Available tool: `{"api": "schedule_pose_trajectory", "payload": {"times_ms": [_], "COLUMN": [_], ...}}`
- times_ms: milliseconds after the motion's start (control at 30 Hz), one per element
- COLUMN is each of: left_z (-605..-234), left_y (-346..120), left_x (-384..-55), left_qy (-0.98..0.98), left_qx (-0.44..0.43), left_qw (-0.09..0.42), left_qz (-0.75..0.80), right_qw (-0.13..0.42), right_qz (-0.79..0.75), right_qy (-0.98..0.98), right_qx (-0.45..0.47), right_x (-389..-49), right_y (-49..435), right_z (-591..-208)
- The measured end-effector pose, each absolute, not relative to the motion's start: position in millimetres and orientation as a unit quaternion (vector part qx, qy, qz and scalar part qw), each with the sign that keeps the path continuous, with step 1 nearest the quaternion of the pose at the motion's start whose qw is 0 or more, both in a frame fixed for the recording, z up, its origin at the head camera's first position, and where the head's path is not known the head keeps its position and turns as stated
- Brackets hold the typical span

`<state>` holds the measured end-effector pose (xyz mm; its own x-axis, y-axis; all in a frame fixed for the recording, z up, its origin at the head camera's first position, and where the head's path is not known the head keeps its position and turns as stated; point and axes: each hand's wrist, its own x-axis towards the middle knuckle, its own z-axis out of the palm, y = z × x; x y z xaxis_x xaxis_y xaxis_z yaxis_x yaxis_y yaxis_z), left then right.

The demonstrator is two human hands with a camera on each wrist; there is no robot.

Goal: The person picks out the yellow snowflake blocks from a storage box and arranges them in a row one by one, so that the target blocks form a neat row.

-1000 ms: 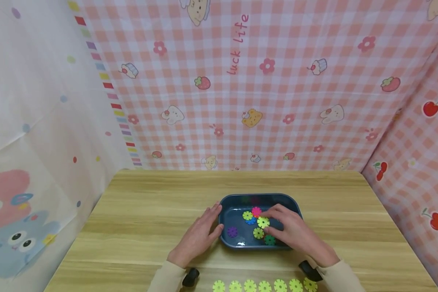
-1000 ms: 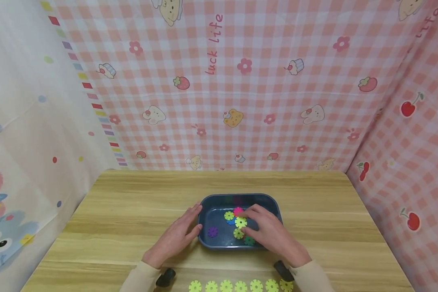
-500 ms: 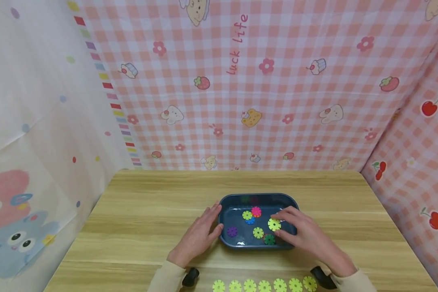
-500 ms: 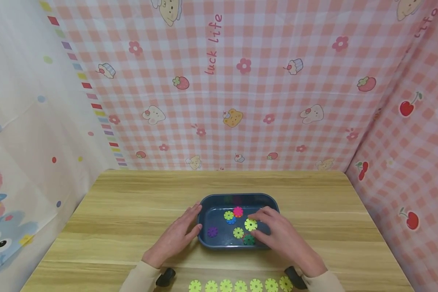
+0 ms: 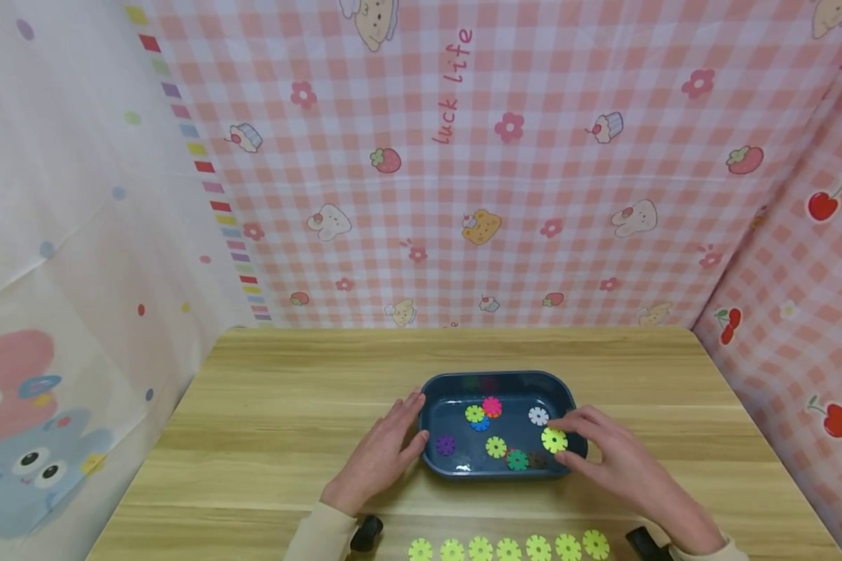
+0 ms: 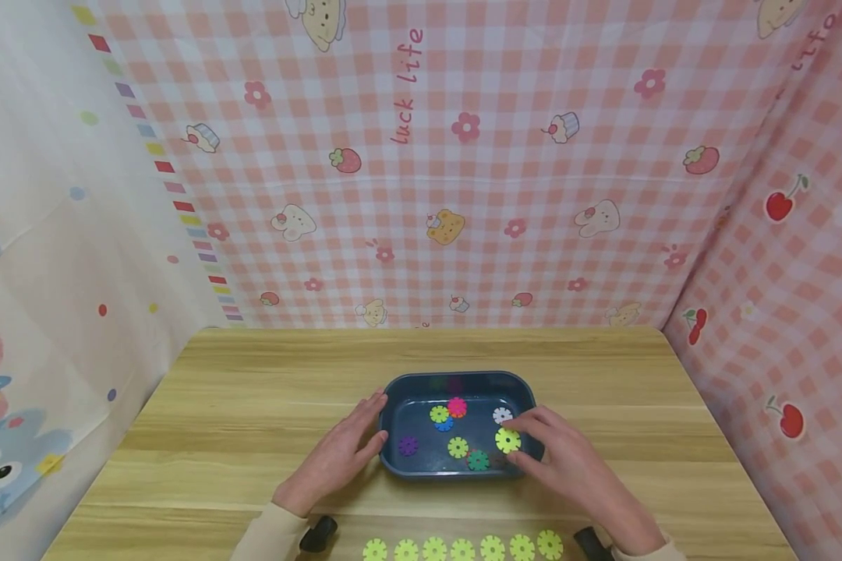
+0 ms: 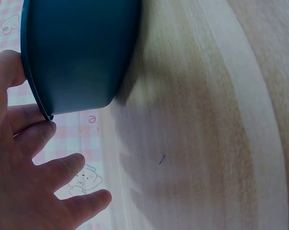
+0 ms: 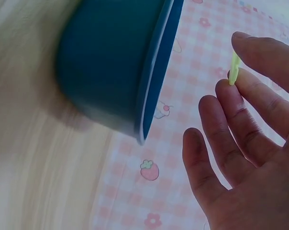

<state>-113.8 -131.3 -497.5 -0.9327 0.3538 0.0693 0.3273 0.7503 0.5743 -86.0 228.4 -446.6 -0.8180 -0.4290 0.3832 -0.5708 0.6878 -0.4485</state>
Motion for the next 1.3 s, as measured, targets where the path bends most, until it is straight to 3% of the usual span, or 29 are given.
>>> {"api": "schedule_pose_trajectory", "payload": {"times_ms": [367,633,867,1067,1300], "left_z": [-496.8,-497.2,-496.7,-496.4,-496.4], "left_y": [-130.8,-130.2,-130.8,-131.7,-131.4], "left_x": [-113.0,-113.0,-113.1,-113.8,-112.9], "left_qy": [0.934,0.935,0.934,0.935,0.935], "left_qx": [0.180,0.178,0.176,0.173,0.177], "left_qw": [0.024,0.027,0.028,0.030,0.028], "left_qz": [0.307,0.305,0.309,0.308,0.306], "right_qw": [0.124,0.183,0.162,0.110,-0.027], "right_qz": [0.264,0.276,0.269,0.263,0.301], "right_qy": [-0.926,-0.899,-0.911,-0.925,-0.922], "right_qx": [0.239,0.287,0.267,0.250,0.241], "right_x": [-71.2,-65.3,-61.2,-54.8,-50.4], "right_y": [248.6,265.4,277.2,287.2,303.4], "right_z": [-451.7,-462.4,-467.9,-477.2,-485.3]}}
